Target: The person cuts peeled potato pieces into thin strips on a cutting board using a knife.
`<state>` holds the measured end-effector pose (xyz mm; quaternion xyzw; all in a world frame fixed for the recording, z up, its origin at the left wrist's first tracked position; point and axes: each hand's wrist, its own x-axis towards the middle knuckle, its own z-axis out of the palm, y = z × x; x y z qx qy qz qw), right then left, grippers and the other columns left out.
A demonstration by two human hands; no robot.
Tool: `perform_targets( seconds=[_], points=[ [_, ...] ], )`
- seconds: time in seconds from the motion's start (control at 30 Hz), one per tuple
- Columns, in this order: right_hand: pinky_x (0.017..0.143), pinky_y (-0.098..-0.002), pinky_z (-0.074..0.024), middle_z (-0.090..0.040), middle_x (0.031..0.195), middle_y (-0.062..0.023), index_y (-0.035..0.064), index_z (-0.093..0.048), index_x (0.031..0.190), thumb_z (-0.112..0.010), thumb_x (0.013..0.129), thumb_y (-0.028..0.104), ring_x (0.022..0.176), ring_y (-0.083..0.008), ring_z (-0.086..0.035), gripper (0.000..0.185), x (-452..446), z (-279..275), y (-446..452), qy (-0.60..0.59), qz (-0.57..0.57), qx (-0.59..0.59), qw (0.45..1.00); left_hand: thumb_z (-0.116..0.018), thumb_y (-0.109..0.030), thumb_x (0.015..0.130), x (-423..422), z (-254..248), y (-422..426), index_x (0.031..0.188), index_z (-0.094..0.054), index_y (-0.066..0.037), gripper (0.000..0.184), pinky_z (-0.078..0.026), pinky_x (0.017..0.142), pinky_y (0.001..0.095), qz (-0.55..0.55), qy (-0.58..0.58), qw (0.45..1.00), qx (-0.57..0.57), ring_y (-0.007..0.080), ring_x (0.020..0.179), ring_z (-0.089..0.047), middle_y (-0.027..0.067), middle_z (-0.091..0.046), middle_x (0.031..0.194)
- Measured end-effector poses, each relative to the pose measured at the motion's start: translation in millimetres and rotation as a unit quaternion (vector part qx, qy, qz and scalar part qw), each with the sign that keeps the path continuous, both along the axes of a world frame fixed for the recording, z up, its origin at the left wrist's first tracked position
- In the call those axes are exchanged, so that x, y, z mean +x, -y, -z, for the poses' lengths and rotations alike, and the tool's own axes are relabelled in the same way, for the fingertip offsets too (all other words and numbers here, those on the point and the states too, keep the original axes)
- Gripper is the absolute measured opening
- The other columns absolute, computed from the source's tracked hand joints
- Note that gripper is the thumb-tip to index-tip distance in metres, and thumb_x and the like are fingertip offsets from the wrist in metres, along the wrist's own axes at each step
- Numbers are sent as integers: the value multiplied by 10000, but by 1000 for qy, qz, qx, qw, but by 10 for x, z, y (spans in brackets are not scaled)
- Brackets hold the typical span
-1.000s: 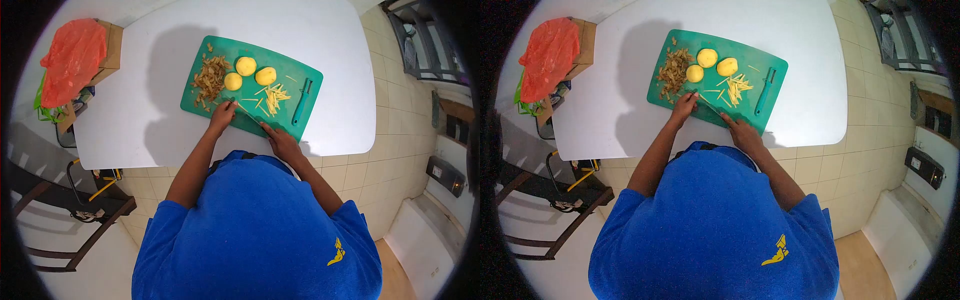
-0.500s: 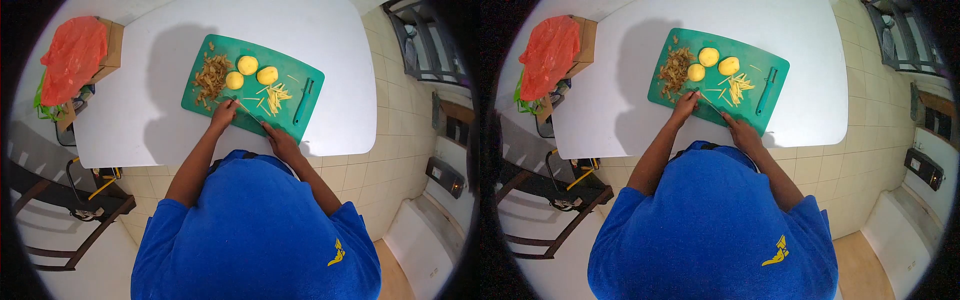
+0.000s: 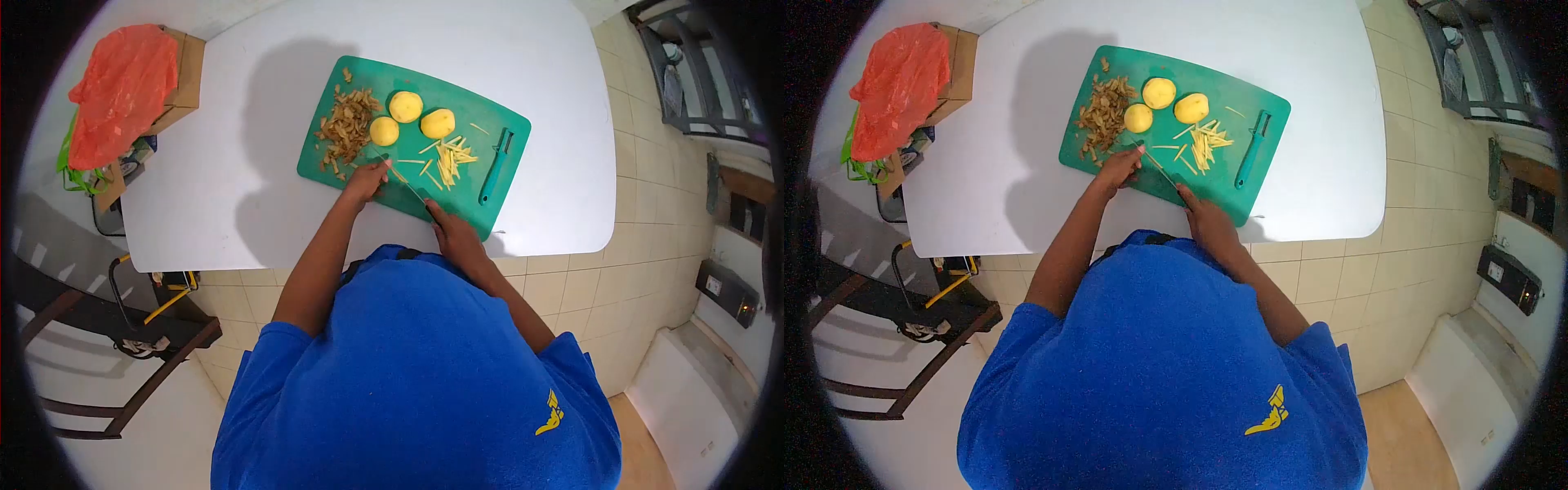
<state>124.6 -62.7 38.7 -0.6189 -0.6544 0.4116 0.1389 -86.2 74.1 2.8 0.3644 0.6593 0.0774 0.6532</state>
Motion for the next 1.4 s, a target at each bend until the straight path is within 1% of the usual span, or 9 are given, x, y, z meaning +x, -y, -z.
perform_targets(
  seconds=[0.07,0.17,0.37,0.57,0.67,0.87,0.97,1.17,1.4],
  points=[
    [650,-512,-478,-589,887,-250,243,-320,1415,-500,924,172,776,-426,-601,528,-22,51,25,-1,0,19,1000,-572,-620,824,-38,-21,-21,704,-538,-122,514,-307,465,275,12,18,1000,-22,125,538,-463,-37,-404,600],
    [642,-522,-478,-597,865,-252,231,-318,1413,-492,928,180,759,-429,-604,518,-55,-73,-11,40,-15,-32,999,-537,-649,829,-70,-94,-54,703,-539,-128,536,-261,452,271,25,23,994,-101,122,525,-459,-45,-380,587],
    [688,-521,-453,-601,861,-273,194,-325,1415,-506,911,131,790,-443,-589,539,-28,-113,-55,5,-2,-53,999,-515,-638,849,-41,-57,-47,731,-543,-141,512,-191,426,259,27,29,994,-102,101,508,-404,-66,-347,576],
    [693,-525,-455,-606,855,-278,202,-318,1417,-516,908,148,808,-451,-592,549,29,54,-47,-12,-19,-36,999,-517,-582,877,-17,-56,-74,726,-541,-123,483,-196,410,255,3,39,995,-97,75,476,-331,-69,-306,565],
    [697,-526,-458,-610,860,-271,199,-321,1415,-519,908,153,816,-449,-594,546,91,-19,-125,3,-32,-75,997,-519,-567,883,-20,-19,-73,724,-538,-127,467,-201,405,257,9,39,996,-84,83,457,-329,-69,-308,551],
    [725,-513,-460,-613,942,-252,195,-322,1414,-512,906,130,843,-437,-597,546,175,197,-86,-34,-47,-20,998,-522,-559,881,-11,-29,14,743,-550,-103,478,-196,378,243,-12,41,997,-61,85,443,-351,-61,-336,561],
    [695,-522,-467,-609,864,-255,206,-323,1403,-524,906,158,797,-437,-601,539,201,180,-88,-53,-51,22,997,-521,-573,876,4,-98,68,748,-543,-105,486,-204,385,240,-47,58,994,-82,87,437,-345,-61,-334,551],
    [692,-517,-471,-610,858,-259,210,-333,1399,-516,911,166,801,-432,-608,523,183,129,-120,-44,-42,-13,998,-522,-596,866,-21,-38,46,752,-536,-115,495,-209,393,234,-15,63,996,-66,83,440,-348,-66,-313,535],
    [680,-529,-471,-617,847,-260,210,-360,1381,-527,906,177,779,-437,-610,504,180,87,-153,-28,-43,-15,999,-511,-614,868,-64,-19,-20,736,-509,-149,484,-198,409,239,-20,83,989,-123,81,471,-327,-71,-318,558]
  ],
)
